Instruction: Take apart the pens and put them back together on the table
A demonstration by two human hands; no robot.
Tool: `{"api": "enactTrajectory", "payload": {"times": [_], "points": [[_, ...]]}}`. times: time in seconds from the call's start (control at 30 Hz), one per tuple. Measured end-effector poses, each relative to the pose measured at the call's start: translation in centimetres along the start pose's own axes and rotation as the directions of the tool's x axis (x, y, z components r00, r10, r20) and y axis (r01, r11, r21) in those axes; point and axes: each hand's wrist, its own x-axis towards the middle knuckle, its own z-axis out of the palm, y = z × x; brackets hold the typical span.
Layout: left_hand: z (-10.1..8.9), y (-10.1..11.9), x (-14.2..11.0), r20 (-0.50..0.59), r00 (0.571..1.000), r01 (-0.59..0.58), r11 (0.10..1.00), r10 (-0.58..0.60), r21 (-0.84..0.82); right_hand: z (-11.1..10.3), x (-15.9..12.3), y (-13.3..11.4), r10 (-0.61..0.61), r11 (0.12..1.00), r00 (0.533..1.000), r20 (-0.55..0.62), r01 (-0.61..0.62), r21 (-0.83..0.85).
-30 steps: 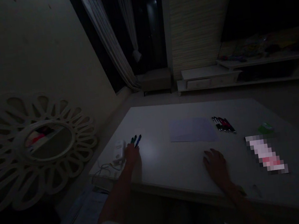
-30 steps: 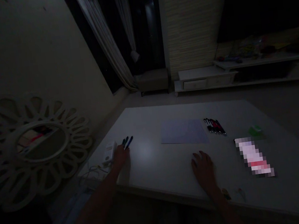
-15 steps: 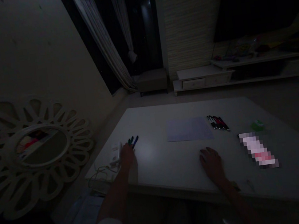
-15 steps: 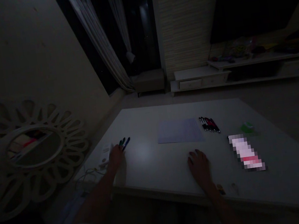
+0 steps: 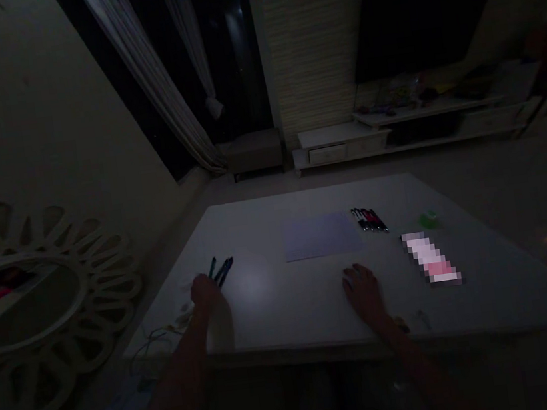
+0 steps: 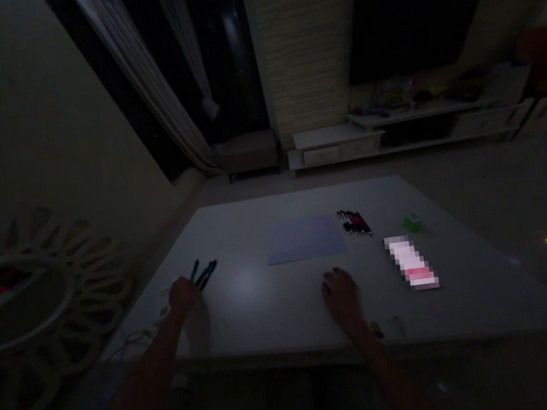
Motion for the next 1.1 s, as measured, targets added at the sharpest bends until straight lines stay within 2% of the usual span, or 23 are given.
{"api": "enactTrajectory", "payload": {"times": [0.07, 0.13, 0.17, 0.2, 0.23, 0.27, 0.33, 0.43, 0.5, 0.57, 0.6, 0.63, 0.67, 0.73, 0.77, 0.8, 0.83, 0.87, 0.9, 0.93, 0.97, 1.0, 1.1], "points": [[0.5, 2.0, -0.9, 0.024, 0.999, 0.028, 0.992, -0.025, -0.123, -0.1, 0.1, -0.5, 0.013, 0.994, 1.000, -0.020, -0.011, 0.112], [1.9, 4.8, -3.6, 0.091, 0.996, 0.009, 0.957, 0.018, -0.291, -0.2, 0.1, -1.5, 0.046, 0.962, 0.999, -0.013, -0.041, 0.271], [2.9, 6.4, -5.4, 0.160, 0.986, 0.046, 0.839, 0.049, -0.542, -0.2, 0.0, -2.3, 0.067, 0.929, 0.997, 0.028, -0.072, 0.364], [3.9, 8.0, -7.5, 0.239, 0.966, 0.110, 0.674, 0.102, -0.730, -0.2, -0.1, -3.2, 0.083, 0.881, 0.992, 0.099, -0.119, 0.457], [4.9, 9.6, -9.7, 0.329, 0.933, 0.206, 0.536, 0.144, -0.819, -0.2, -0.2, -4.2, 0.083, 0.820, 0.976, 0.203, -0.182, 0.543], [5.9, 11.2, -11.7, 0.388, 0.898, 0.272, 0.431, 0.208, -0.861, -0.2, -0.2, -5.1, 0.074, 0.754, 0.948, 0.309, -0.256, 0.605], [7.5, 13.8, -15.0, 0.443, 0.851, 0.354, 0.315, 0.281, -0.881, -0.1, -0.3, -6.5, 0.077, 0.658, 0.905, 0.419, -0.362, 0.661], [8.9, 16.1, -17.2, 0.469, 0.828, 0.410, 0.239, 0.308, -0.880, -0.3, 0.0, -6.9, 0.123, 0.597, 0.885, 0.448, -0.427, 0.679], [9.4, 16.7, -17.3, 0.493, 0.810, 0.445, 0.213, 0.318, -0.870, -0.4, 0.2, -6.3, 0.126, 0.579, 0.873, 0.471, -0.451, 0.680], [9.7, 16.9, -17.0, 0.501, 0.787, 0.445, 0.231, 0.359, -0.865, -0.6, 0.3, -5.4, 0.097, 0.594, 0.868, 0.487, -0.443, 0.672], [9.8, 16.9, -16.8, 0.492, 0.788, 0.419, 0.262, 0.371, -0.869, -0.6, 0.4, -5.1, 0.083, 0.616, 0.869, 0.487, -0.429, 0.660], [9.9, 16.8, -16.7, 0.466, 0.809, 0.371, 0.304, 0.358, -0.877, -0.6, 0.4, -4.7, 0.077, 0.642, 0.871, 0.486, -0.416, 0.644], [9.9, 16.7, -16.6, 0.415, 0.853, 0.297, 0.359, 0.316, -0.885, -0.6, 0.5, -4.5, 0.078, 0.665, 0.870, 0.486, -0.409, 0.625], [9.8, 16.4, -16.6, 0.201, 0.952, 0.054, 0.519, 0.231, -0.853, -0.5, 0.7, -4.1, 0.091, 0.696, 0.860, 0.501, -0.415, 0.586], [9.7, 16.2, -16.6, 0.057, 0.967, -0.109, 0.608, 0.247, -0.786, -0.5, 0.8, -3.9, 0.088, 0.707, 0.852, 0.516, -0.418, 0.570], [9.6, 16.0, -16.6, -0.072, 0.944, -0.283, 0.675, 0.323, -0.681, -0.5, 1.0, -3.8, 0.069, 0.718, 0.843, 0.533, -0.413, 0.561], [9.5, 15.8, -16.7, -0.154, 0.882, -0.451, 0.700, 0.446, -0.553, -0.6, 1.2, -3.7, 0.038, 0.727, 0.834, 0.550, -0.400, 0.557], [9.6, 15.7, -16.8, -0.179, 0.799, -0.589, 0.686, 0.574, -0.429, -0.6, 1.4, -3.6, 0.005, 0.735, 0.824, 0.566, -0.387, 0.557], [9.6, 15.6, -16.8, -0.162, 0.719, -0.686, 0.651, 0.676, -0.326, -0.6, 1.6, -3.6, -0.018, 0.737, 0.814, 0.580, -0.381, 0.558], [9.8, 15.5, -16.9, -0.127, 0.659, -0.744, 0.618, 0.742, -0.251, -0.7, 1.7, -3.6, -0.029, 0.735, 0.804, 0.594, -0.386, 0.558], [10.1, 15.5, -16.9, -0.088, 0.621, -0.777, 0.597, 0.779, -0.199, -0.7, 1.9, -3.7, -0.027, 0.729, 0.794, 0.607, -0.400, 0.556], [10.5, 15.5, -16.9, -0.057, 0.602, -0.793, 0.587, 0.797, -0.161, -0.6, 2.0, -3.8, -0.017, 0.723, 0.785, 0.619, -0.418, 0.550], [11.7, 15.4, -16.9, -0.015, 0.572, -0.817, 0.567, 0.820, -0.102, -0.5, 2.3, -3.9, 0.011, 0.713, 0.784, 0.621, -0.442, 0.544]]}}
